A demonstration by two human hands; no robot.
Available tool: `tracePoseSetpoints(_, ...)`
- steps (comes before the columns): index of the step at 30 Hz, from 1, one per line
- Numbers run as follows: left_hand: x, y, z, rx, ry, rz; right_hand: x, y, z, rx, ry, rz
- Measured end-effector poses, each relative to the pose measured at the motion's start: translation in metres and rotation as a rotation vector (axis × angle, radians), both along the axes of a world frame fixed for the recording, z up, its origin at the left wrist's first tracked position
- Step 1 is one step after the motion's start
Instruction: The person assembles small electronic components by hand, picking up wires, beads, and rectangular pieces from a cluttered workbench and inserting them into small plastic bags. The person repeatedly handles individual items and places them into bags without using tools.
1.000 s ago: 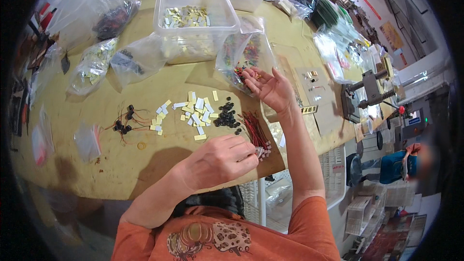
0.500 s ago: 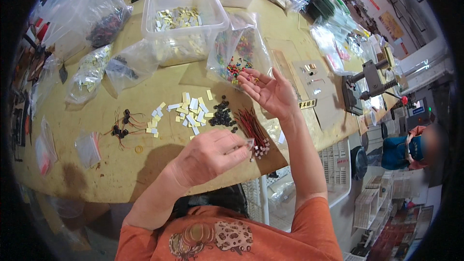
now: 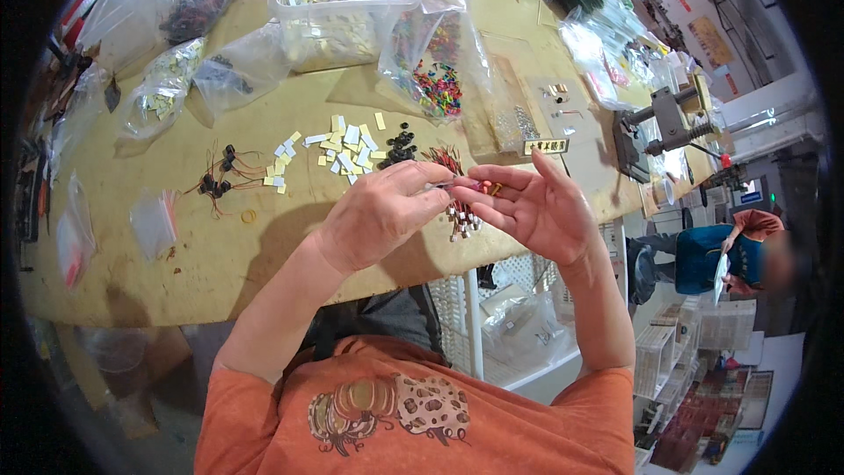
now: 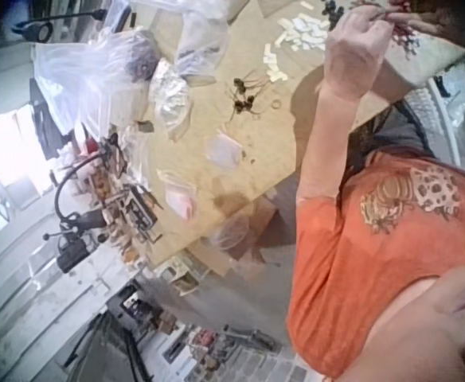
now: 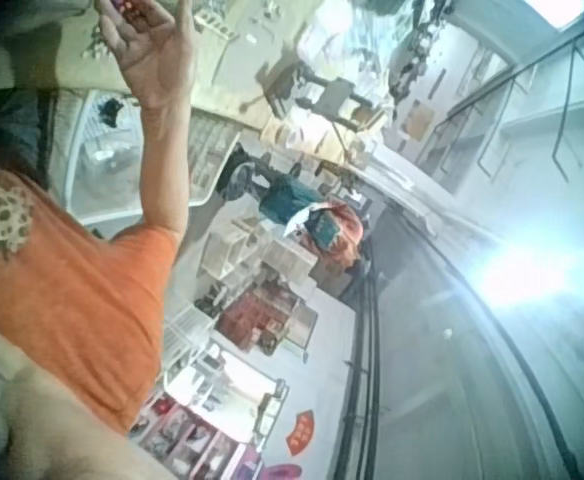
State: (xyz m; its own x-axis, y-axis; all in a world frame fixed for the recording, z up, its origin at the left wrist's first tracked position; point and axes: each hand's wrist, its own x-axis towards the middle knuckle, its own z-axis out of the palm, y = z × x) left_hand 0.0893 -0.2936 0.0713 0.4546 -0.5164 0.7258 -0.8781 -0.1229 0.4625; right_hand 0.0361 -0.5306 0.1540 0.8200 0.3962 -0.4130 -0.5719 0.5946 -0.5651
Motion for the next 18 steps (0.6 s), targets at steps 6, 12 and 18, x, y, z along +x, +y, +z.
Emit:
tracePoseSetpoints(6,0.0,-0.007,-0.007,0.024,-0.034,-0.091,-0.005,0.002,0.003,-0.117,0.035,0.022)
tracePoseSetpoints(12,0.0,-0.009,-0.015,0.08,-0.051,-0.113,-0.003,0.006,0.005,-0.246,0.077,0.042)
tracePoseSetpoints(18,-0.003,-0.01,-0.018,0.034,-0.007,-0.112,-0.006,0.015,0.011,-0.373,0.078,0.037)
